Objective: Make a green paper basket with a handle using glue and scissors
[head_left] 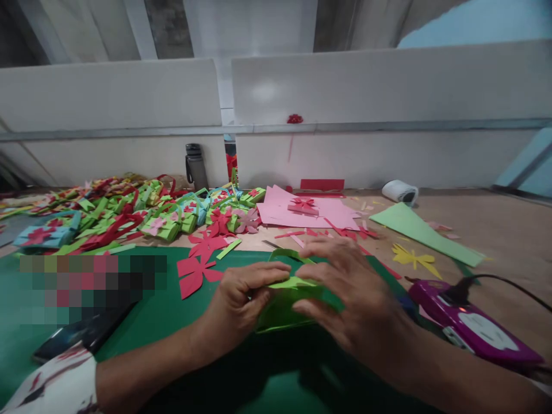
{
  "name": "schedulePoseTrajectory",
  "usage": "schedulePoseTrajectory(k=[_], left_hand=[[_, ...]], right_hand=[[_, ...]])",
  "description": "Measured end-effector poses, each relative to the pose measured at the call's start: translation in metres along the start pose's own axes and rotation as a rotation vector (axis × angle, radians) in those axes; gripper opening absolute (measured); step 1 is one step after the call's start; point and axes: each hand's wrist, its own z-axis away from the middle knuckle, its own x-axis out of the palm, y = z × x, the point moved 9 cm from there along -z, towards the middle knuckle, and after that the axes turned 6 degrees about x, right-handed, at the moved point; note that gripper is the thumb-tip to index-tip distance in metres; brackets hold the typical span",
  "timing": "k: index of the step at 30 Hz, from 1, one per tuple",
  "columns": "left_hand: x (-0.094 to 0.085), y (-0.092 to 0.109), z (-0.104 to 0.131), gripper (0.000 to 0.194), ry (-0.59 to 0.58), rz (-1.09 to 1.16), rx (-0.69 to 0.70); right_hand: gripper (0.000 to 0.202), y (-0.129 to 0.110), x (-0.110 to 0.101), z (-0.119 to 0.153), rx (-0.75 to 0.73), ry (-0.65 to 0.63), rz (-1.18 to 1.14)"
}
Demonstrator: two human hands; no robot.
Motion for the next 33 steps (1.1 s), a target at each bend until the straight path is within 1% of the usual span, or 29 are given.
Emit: schedulePoseTrajectory(k=[2,4,6,12,15,18,21,26,29,33], left_hand=[[0.002,0.002,0.000,0.029,-0.012,0.001,0.026],[0.004,0.004,0.001,0.031,-0.029,-0.003,0.052],[0.006,0.005,0.001,0.032,-0.050,0.002,0.065],[0.007,0.006,0.002,0.034,-0.079,0.013,0.042],[0.006,0.005,0.003,0.032,-0.076,-0.006,0.039],[0.004,0.006,0.006,0.034,-0.085,-0.052,0.095],[0.003,0.007,0.011,0.043,-0.107,-0.114,0.162],[0.000,0.015,0.015,0.057,-0.099,-0.119,0.239],[0.001,0.018,0.014,0.058,-0.111,-0.132,0.258],[0.004,0.019,0.014,0.055,-0.122,-0.144,0.279]], right_hand=[[0.009,-0.004,0.009,-0.003,-0.003,-0.014,-0.066],[0.012,-0.004,0.014,-0.003,0.003,-0.012,-0.094],[0.015,-0.003,0.015,-0.003,0.008,0.002,-0.100],[0.017,-0.003,0.009,-0.001,0.000,0.016,-0.105],[0.017,-0.004,0.006,0.000,-0.006,0.019,-0.099],[0.017,-0.004,0.004,0.001,-0.022,0.015,-0.097],[0.016,-0.002,0.004,0.003,-0.043,0.026,-0.082],[0.015,0.005,0.006,0.008,-0.048,0.063,-0.026],[0.013,0.005,0.007,0.009,-0.046,0.072,-0.029],[0.012,-0.001,0.001,0.007,-0.050,0.125,-0.073]])
